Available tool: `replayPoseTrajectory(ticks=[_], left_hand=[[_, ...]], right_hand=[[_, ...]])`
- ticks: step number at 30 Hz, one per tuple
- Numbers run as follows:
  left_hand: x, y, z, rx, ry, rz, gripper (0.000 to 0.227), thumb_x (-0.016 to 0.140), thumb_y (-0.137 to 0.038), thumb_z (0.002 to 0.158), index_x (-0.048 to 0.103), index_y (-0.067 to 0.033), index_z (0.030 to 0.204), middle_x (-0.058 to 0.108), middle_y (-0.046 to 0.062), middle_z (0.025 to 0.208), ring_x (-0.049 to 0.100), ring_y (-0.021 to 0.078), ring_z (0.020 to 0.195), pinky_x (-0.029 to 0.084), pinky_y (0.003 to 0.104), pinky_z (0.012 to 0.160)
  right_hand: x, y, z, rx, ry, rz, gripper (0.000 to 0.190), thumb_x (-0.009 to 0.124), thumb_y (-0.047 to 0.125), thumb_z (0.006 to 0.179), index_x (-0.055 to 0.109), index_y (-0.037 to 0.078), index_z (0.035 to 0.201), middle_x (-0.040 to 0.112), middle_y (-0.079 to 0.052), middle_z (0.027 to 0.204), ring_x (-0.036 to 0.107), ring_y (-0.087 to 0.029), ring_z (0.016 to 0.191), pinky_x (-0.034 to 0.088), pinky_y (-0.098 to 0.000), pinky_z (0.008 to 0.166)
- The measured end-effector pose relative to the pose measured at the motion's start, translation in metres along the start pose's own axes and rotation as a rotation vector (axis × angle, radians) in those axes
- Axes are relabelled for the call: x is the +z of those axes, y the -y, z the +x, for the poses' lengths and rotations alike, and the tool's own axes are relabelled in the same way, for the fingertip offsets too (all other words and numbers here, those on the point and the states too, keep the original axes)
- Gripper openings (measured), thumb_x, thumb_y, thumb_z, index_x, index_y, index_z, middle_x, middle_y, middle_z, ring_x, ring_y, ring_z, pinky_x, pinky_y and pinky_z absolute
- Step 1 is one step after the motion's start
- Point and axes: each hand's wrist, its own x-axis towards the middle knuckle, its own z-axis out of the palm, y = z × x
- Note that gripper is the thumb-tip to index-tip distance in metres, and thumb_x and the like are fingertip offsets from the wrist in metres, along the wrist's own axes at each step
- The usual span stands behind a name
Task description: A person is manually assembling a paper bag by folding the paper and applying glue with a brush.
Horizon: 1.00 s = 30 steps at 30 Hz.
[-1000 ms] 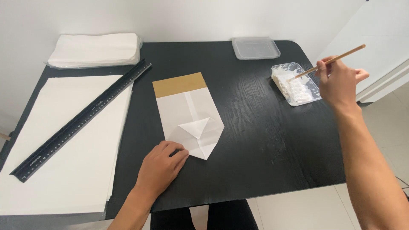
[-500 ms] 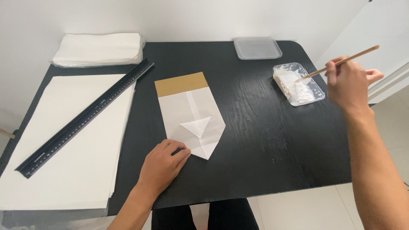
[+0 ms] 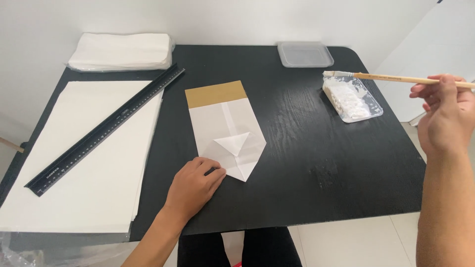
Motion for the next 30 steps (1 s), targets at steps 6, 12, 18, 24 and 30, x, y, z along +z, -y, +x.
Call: replayPoseTrajectory(ticks=[6, 12, 18, 24, 30], left_hand=[[-0.002, -0.001, 0.0, 0.013, -0.004, 0.022, 0.01, 0.073, -0.013, 0.095, 0.069, -0.0145, 0.086, 0.069, 0.002, 0.092, 0.064, 0.0226, 0.085, 0.053, 0.034, 0.063], [-0.001, 0.0, -0.002, 0.032, 0.0, 0.007, 0.008, 0.074, -0.012, 0.094, 0.07, -0.0137, 0.087, 0.069, 0.003, 0.092, 0.065, 0.0245, 0.088, 0.055, 0.039, 0.073], [0.0, 0.0, -0.002, 0.043, -0.009, -0.011, 0.011, 0.073, -0.01, 0.095, 0.068, -0.0128, 0.086, 0.069, 0.004, 0.092, 0.066, 0.0233, 0.088, 0.054, 0.036, 0.073], [0.0, -0.001, -0.002, 0.043, -0.023, -0.014, 0.013, 0.072, -0.008, 0.095, 0.066, -0.012, 0.085, 0.066, 0.003, 0.09, 0.064, 0.023, 0.085, 0.054, 0.036, 0.072], [-0.002, -0.001, 0.001, 0.064, -0.028, 0.016, 0.014, 0.073, -0.008, 0.095, 0.066, -0.0125, 0.084, 0.067, 0.003, 0.089, 0.065, 0.0224, 0.085, 0.054, 0.036, 0.072]], right_hand=[[0.008, 0.001, -0.049, 0.188, 0.06, 0.35, 0.021, 0.061, 0.041, 0.109, 0.064, 0.021, 0.114, 0.071, -0.001, 0.096, 0.068, -0.011, 0.091, 0.044, -0.0225, 0.082], [0.023, -0.02, -0.107, 0.233, 0.311, 0.559, 0.016, 0.059, 0.027, 0.107, 0.071, 0.016, 0.105, 0.072, -0.003, 0.086, 0.063, -0.017, 0.087, 0.041, -0.0295, 0.086], [0.022, -0.071, -0.156, 0.283, 0.428, 0.508, 0.013, 0.051, 0.019, 0.109, 0.062, 0.012, 0.109, 0.069, -0.014, 0.093, 0.063, -0.023, 0.088, 0.04, -0.0329, 0.085], [0.025, -0.079, -0.177, 0.169, 0.55, 0.491, 0.018, 0.05, 0.012, 0.107, 0.066, 0.005, 0.112, 0.071, -0.015, 0.098, 0.064, -0.026, 0.095, 0.048, -0.0387, 0.094], [0.03, -0.074, -0.186, 0.088, 0.58, 0.41, 0.017, 0.049, 0.011, 0.107, 0.064, 0.004, 0.111, 0.074, -0.015, 0.1, 0.067, -0.025, 0.098, 0.051, -0.0373, 0.095]])
